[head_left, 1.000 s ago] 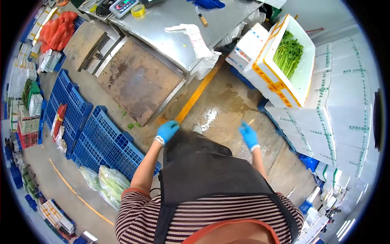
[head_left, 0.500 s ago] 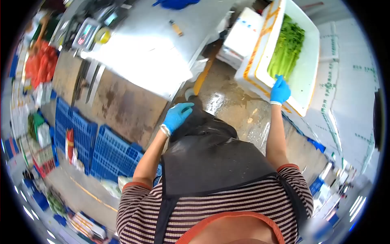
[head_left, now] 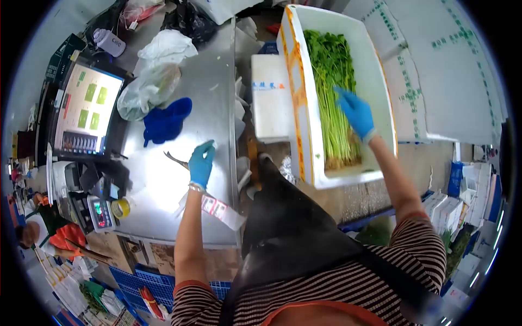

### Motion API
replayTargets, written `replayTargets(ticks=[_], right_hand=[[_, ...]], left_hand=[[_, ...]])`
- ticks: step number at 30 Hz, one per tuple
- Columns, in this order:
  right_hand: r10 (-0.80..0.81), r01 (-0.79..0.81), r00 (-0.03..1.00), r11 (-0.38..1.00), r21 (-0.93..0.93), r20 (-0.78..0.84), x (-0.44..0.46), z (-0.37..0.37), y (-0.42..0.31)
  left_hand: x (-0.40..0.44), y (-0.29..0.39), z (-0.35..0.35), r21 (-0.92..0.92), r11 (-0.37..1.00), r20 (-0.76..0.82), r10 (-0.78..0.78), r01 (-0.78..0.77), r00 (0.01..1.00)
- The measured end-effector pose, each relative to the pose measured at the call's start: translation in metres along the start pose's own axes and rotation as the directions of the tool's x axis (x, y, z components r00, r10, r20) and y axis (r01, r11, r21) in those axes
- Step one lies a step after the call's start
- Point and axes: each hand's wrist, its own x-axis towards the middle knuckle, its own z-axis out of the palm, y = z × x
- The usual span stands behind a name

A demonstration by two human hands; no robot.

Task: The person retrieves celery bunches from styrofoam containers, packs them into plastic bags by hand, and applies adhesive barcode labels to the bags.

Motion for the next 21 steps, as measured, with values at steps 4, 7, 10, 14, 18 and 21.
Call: replayTargets(ticks=[4,7,10,14,18,21], right_hand=[[-0.261,0.263,0.961,0.965,-0.016,0.091,0.229,0.054,-0.082],[-0.221,0.231,0.929,0.973,0.001,0.295,0.391,0.163,-0.056],[-0.288,0.467,0.848,0.802,-0.372,0.444,0.522,0.289,0.039],[-0.086,0.237,0.930,0.882,-0.406,0.356,0.635,0.421,0.167],[-0.008,0.133,0.969,0.859,-0.494,0.247,0.665,0.440,0.165],[-0.024,0.118,0.979,0.873,-0.474,0.200,0.684,0.459,0.178]], left_hand=[[0.122,-0.059,0.022,0.392,0.907,-0.137,0.225,-0.156,0.965],[0.154,-0.060,0.053,0.598,0.799,-0.291,0.149,0.059,0.945],[0.168,-0.060,0.056,0.563,0.819,-0.282,0.062,0.113,0.957],[0.177,-0.051,0.044,0.575,0.804,-0.265,0.006,0.153,0.964],[0.181,-0.060,0.044,0.548,0.818,-0.320,0.015,0.173,0.947],[0.183,-0.061,0.042,0.554,0.809,-0.301,-0.026,0.197,0.953]])
